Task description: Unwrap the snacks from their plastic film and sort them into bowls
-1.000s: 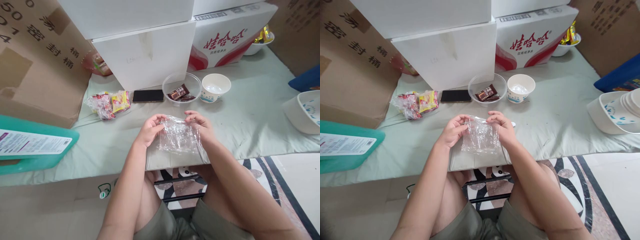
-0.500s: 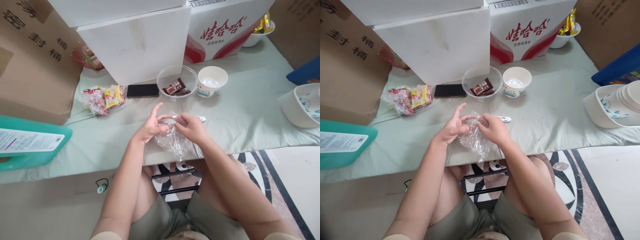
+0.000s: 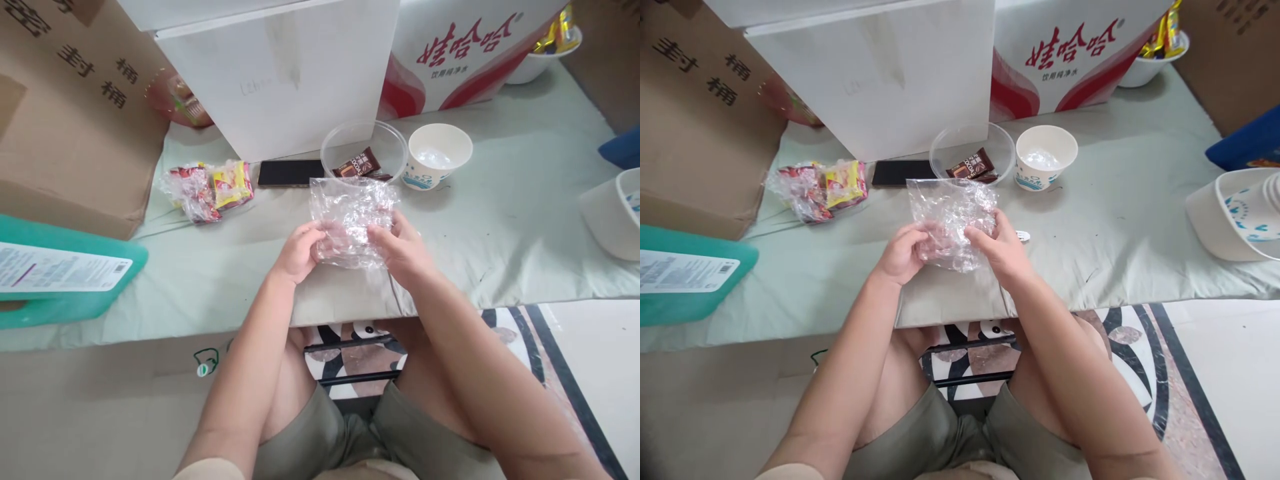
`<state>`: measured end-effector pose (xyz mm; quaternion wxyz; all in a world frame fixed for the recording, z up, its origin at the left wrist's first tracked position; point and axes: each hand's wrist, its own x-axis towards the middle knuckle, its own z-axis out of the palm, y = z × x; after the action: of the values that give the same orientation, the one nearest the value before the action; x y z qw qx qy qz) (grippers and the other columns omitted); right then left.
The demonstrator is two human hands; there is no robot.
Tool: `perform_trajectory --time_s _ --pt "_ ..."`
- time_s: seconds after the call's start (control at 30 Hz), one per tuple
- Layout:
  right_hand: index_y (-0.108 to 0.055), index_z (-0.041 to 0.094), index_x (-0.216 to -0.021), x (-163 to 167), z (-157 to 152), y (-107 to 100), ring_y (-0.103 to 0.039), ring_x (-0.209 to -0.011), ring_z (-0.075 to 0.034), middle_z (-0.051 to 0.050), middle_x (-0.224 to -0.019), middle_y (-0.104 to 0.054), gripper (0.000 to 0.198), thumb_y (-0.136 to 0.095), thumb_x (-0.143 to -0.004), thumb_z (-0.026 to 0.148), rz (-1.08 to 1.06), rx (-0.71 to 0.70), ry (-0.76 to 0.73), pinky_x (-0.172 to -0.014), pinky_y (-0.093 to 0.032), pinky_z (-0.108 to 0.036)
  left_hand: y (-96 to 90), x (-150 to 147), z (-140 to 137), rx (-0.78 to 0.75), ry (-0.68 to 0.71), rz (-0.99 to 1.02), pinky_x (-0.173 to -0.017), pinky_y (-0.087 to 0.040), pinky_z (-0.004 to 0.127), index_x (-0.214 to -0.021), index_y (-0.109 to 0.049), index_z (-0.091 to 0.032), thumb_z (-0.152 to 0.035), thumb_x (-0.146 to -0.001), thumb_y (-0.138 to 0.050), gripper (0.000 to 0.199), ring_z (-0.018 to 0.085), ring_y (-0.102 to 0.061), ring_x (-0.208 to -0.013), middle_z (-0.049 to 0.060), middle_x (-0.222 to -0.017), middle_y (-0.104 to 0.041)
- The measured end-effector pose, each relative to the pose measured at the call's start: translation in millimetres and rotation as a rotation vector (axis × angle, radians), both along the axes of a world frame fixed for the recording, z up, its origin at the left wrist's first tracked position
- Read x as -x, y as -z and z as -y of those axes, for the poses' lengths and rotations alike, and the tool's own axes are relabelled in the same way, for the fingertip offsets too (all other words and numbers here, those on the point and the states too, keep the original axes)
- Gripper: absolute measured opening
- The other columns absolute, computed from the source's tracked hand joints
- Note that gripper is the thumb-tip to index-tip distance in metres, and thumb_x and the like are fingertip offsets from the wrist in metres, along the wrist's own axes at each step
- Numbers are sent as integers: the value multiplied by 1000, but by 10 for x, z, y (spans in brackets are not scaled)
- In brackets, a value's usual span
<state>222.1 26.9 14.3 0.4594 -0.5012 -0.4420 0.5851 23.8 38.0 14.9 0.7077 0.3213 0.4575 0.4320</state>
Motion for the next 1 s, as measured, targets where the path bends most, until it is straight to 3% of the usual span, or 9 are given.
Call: perform_trajectory --time_s 0.13,0.3,0.37,0.5,0.6,0.7,0.8,0.93,1.0 --pt "-59 24 -86 32 -16 -8 -63 -73 -18 -1 -81 -67 18 -66 -72 34 223 14 20 -70 -51 -33 60 -32 -17 -24 68 -152 -57 -53 27 -87 -71 -15 -36 -65 -77 32 18 -70 -63 6 -76 -75" --pt "-61 25 -104 10 -30 -93 -68 -70 -18 -2 -88 -71 36 -67 -74 45 41 230 24 -63 -54 -32 85 -9 -56 -57 74 -291 -48 -46 22 -92 -73 -16 -28 -70 -72 25 11 -59 -51 1 -69 -72" --pt "-65 23 -98 8 -27 -114 -64 -64 -17 -2 -79 -69 38 -73 -71 47 72 255 -57 -58 -50 -30 80 -5 -46 -64 125 -269 -45 -45 21 -96 -74 -17 -28 -71 -70 29 11 -59 -49 0 -65 -69" --pt "-66 21 -79 23 -17 -91 -50 -51 -12 3 -60 -56 31 -75 -69 48 110 187 -107 -50 -40 -27 41 10 -12 -61 95 -198 -42 -45 22 -100 -73 -17 -30 -70 -72 32 10 -56 -42 -5 -55 -60" --pt "-66 23 -86 41 -16 -74 -47 -48 -11 6 -57 -53 31 -73 -70 49 12 147 -43 -49 -38 -27 -23 42 2 -17 61 -94 -39 -44 22 -93 -71 -17 -31 -67 -76 30 11 -54 -39 -6 -49 -55" --pt "-66 25 -90 38 -13 -86 -47 -50 -11 7 -57 -54 26 -72 -69 40 -139 101 -5 -51 -37 -26 -84 83 -1 20 57 -6 -40 -44 22 -81 -68 -17 -31 -59 -83 30 12 -55 -41 -3 -50 -58" --pt "-68 24 -79 5 -8 -84 -51 -56 -13 3 -60 -57 15 -68 -69 36 -225 62 -46 -56 -40 -27 -103 123 -20 -1 46 28 -49 -52 25 -70 -67 -15 -39 -59 -83 31 13 -61 -50 1 -60 -64" --pt "-66 21 -64 -17 -1 -31 -54 -64 -17 -4 -67 -64 38 -58 -78 55 -78 61 -78 -63 -42 -31 -63 174 -54 -9 65 -51 -44 -44 26 -61 -68 -14 -67 -71 -65 53 14 -56 -47 4 -55 -61" --pt "-63 21 -68 5 -9 -11 -51 -63 -15 -1 -65 -61 35 -66 -75 55 16 73 -32 -62 -39 -30 -29 187 -64 -36 99 -142 -47 -43 25 -65 -70 -14 -63 -69 -72 49 14 -57 -50 5 -60 -64"
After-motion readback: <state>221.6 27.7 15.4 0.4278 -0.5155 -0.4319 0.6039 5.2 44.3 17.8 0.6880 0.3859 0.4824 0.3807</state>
